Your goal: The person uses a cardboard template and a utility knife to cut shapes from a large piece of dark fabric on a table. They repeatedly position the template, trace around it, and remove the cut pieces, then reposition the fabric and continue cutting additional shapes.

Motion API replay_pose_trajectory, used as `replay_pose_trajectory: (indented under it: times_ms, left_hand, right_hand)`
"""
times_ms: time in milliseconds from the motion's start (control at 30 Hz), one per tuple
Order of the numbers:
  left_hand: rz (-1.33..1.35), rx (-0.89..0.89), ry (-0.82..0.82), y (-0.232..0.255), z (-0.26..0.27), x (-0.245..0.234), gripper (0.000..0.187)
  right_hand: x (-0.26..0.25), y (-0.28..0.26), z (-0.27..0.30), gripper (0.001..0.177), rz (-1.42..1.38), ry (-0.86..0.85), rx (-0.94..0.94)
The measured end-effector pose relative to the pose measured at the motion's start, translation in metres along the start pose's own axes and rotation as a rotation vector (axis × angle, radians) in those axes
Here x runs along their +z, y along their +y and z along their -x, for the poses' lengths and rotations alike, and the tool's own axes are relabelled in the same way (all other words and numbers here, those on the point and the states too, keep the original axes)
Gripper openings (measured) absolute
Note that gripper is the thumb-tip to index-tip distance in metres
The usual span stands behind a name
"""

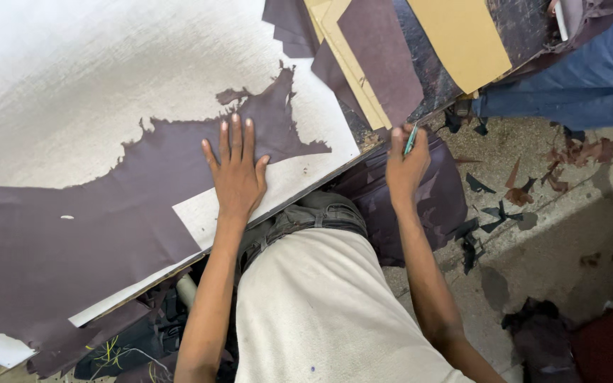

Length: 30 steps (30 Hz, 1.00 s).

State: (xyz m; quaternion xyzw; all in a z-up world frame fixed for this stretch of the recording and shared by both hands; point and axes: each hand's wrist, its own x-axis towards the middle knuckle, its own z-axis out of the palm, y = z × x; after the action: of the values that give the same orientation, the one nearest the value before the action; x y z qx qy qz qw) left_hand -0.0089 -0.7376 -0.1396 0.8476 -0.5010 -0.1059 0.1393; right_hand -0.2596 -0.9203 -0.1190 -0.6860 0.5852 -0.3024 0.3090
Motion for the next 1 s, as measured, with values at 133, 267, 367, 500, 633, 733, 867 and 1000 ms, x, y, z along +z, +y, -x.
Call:
replay_pose_trajectory:
  times_ms: [133,267,367,500,633,733,867,1000]
  left_hand:
    - [0.046,-0.061,0.057,0.018,0.018,0.007,0.069]
    - [-0.007,-0.093,0.122,0.029,0.031,0.015,0.069]
    - [-0.028,-0.119,0.137,0.032,0.026,0.019,0.065]
    - [0.020,-0.154,0.178,0.030,0.028,0.012,0.059]
    - [0.104,-0.176,0.250,0.035,0.020,0.018,0.055]
    - [0.141,-0.189,0.308,0.027,0.030,0.018,0.048]
    - [0.250,-0.192,0.467,0.022,0.039,0.023,0.034]
    - [0.293,-0.264,0.569,0.024,0.045,0.030,0.034]
  right_hand:
    - [0.000,-0.006,-0.023,0.064,0.045,-0.015,-0.076]
    - [0.006,-0.016,-0.054,0.075,0.025,-0.112,-0.288]
    - [0.011,-0.017,-0.079,0.084,0.095,-0.213,-0.218]
    - [0.020,-0.015,-0.084,0.088,0.184,-0.266,-0.298]
    - [0.013,-0.006,-0.091,0.084,0.254,-0.294,-0.384]
    - [0.016,0.001,-0.090,0.077,0.235,-0.284,-0.470]
    - [0.014,0.014,-0.107,0.071,0.214,-0.298,-0.545]
    - [0.002,0.030,-0.112,0.065,0.189,-0.282,-0.646]
